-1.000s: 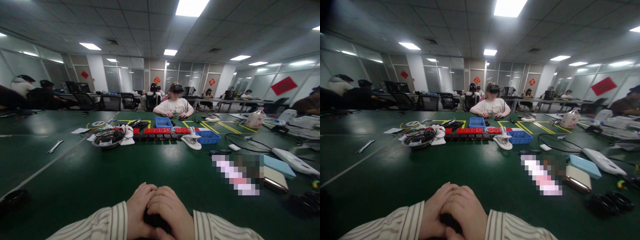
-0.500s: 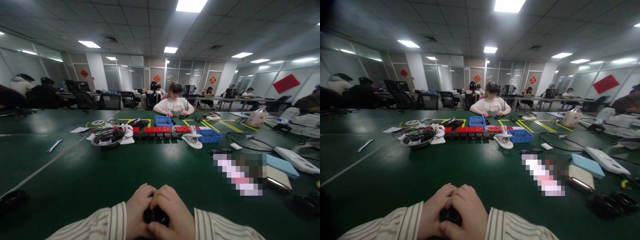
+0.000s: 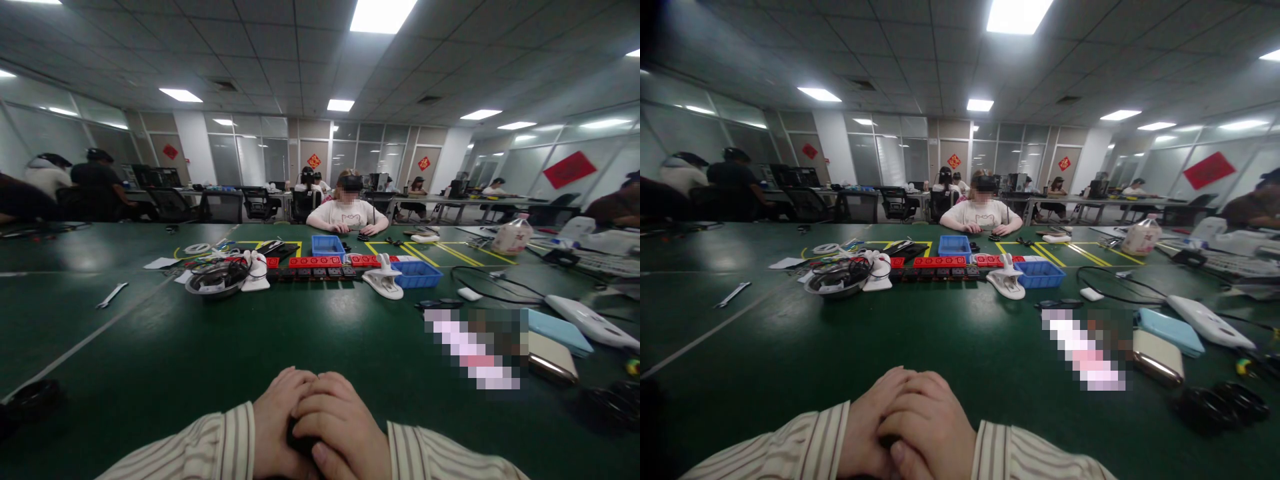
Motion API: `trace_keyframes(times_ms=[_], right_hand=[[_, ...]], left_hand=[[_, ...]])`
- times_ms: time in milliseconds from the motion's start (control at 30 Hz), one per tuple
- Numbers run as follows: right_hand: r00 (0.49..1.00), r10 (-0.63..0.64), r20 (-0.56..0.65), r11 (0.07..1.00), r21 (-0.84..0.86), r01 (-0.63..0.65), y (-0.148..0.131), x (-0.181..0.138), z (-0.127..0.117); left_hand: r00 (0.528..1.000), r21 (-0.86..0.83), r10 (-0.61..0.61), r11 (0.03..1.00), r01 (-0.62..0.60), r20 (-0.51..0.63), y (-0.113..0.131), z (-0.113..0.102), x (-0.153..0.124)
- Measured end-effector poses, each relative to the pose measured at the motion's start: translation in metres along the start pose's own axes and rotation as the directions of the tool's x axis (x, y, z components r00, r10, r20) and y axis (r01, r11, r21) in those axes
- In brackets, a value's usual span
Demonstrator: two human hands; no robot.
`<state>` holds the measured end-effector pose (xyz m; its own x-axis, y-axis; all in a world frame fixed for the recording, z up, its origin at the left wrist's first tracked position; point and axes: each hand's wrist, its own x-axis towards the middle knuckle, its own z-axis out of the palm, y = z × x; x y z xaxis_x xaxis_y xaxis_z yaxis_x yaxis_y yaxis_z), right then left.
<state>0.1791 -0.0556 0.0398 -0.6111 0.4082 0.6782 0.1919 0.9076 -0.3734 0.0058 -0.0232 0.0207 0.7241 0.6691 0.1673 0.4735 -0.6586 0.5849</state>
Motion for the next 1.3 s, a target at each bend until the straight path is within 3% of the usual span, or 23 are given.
trace_keyframes(times_ms=[167, 333, 500, 700, 800, 933, 1067, 1300], right_hand=[[0.951, 0.255, -0.176, 0.963, -0.045, -0.266, -0.001, -0.004, 0.01], [0.934, 0.326, -0.147, 0.93, -0.129, -0.345, 0.005, -0.007, 0.018], [0.963, 0.266, -0.041, 0.951, -0.151, -0.269, 0.012, -0.008, 0.017], [0.997, -0.046, 0.064, 0.986, -0.156, 0.055, 0.022, -0.007, 0.013], [0.989, -0.075, 0.127, 0.982, -0.164, 0.095, 0.02, -0.005, 0.01], [0.999, 0.038, -0.018, 0.994, -0.102, -0.04, 0.007, -0.002, 0.005], [0.966, 0.212, -0.148, 0.96, -0.151, -0.234, 0.002, -0.002, 0.005], [0.901, 0.395, -0.179, 0.867, -0.251, -0.43, 0.003, -0.007, 0.012]], left_hand=[[1.0, -0.009, -0.013, 1.0, 0.013, -0.003, 0.003, 0.0, -0.001], [0.999, 0.004, -0.022, 1.0, 0.022, 0.034, 0.0, 0.0, -0.001], [0.998, 0.002, -0.024, 1.0, 0.024, 0.062, -0.001, 0.001, 0.002], [0.999, 0.01, -0.046, 0.999, 0.046, 0.004, 0.002, 0.005, 0.005], [0.999, 0.007, -0.036, 0.999, 0.037, -0.013, -0.002, 0.008, 0.004], [0.999, 0.023, 0.01, 1.0, -0.009, -0.036, -0.005, 0.008, 0.001], [1.0, 0.046, 0.008, 0.999, -0.007, -0.021, -0.006, 0.005, 0.0], [0.999, 0.112, 0.003, 0.994, 0.001, -0.04, -0.01, 0.008, 0.0]])
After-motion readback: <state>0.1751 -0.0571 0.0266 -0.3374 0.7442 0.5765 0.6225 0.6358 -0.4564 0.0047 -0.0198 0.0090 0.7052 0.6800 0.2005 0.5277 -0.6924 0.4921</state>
